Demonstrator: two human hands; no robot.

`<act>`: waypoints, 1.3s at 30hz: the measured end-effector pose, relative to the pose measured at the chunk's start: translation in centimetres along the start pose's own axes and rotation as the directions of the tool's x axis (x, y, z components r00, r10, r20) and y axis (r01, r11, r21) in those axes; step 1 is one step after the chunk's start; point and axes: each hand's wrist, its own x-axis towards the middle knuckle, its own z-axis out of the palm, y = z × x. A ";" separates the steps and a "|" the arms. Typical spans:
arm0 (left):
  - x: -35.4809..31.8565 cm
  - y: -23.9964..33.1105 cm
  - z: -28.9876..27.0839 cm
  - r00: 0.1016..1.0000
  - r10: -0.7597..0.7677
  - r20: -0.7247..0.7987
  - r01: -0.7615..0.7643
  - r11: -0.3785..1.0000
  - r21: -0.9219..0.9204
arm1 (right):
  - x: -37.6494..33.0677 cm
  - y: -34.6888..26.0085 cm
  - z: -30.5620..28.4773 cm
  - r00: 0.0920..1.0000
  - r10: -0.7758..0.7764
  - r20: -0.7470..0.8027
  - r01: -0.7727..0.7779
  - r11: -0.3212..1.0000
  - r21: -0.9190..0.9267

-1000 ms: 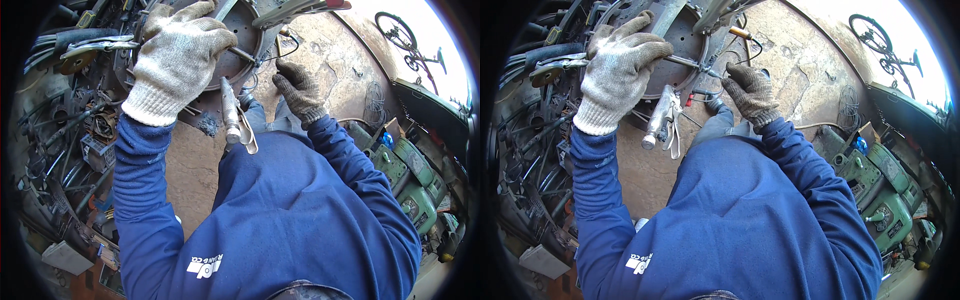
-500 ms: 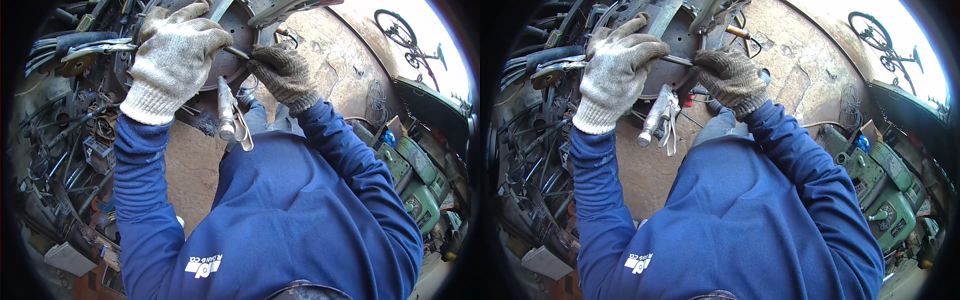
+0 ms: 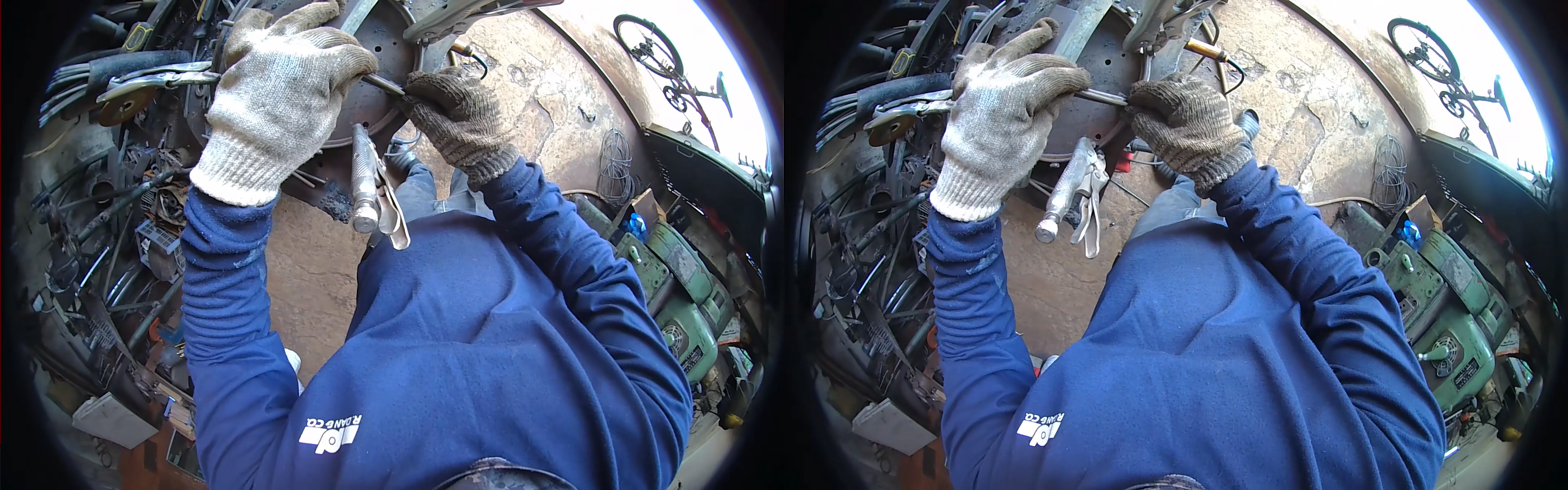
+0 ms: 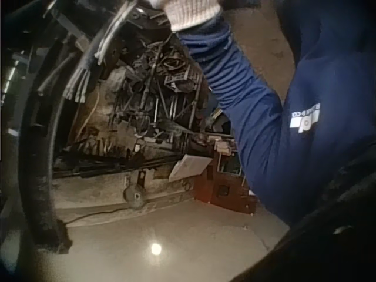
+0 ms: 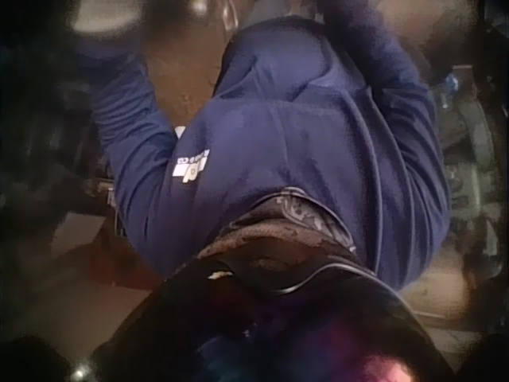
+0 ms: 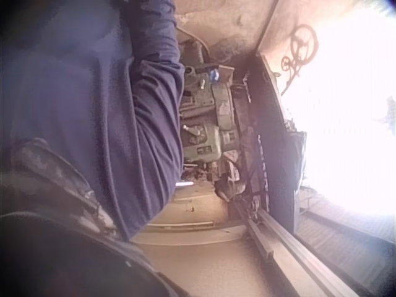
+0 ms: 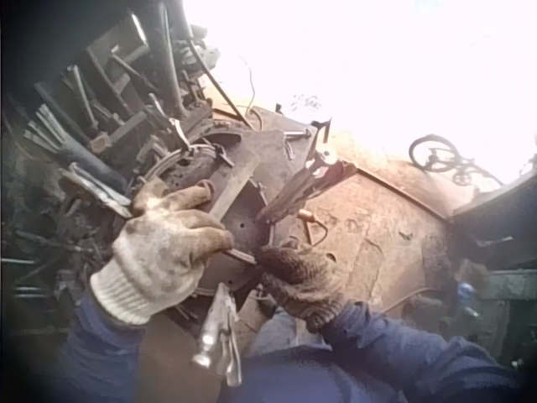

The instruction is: The person aligns metal pieces on a jig, welds them with a welding rod, grinds the metal with an angle grinder, and clamps metal components together using locking pliers.

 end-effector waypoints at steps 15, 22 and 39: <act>-0.5 0.0 0.9 0.997 -0.072 -0.018 0.070 0.994 -0.079 | -3.7 2.1 -0.7 0.891 0.434 -0.129 -0.252 0.713 0.655; -0.3 -0.2 0.9 0.997 -0.070 -0.017 0.069 0.997 -0.041 | -8.6 7.0 -3.7 0.782 0.614 -0.103 -0.497 0.715 0.493; -0.7 0.7 0.4 0.997 -0.069 -0.028 0.069 0.997 -0.020 | -9.4 6.3 -2.4 0.756 0.654 0.040 -0.600 0.666 0.443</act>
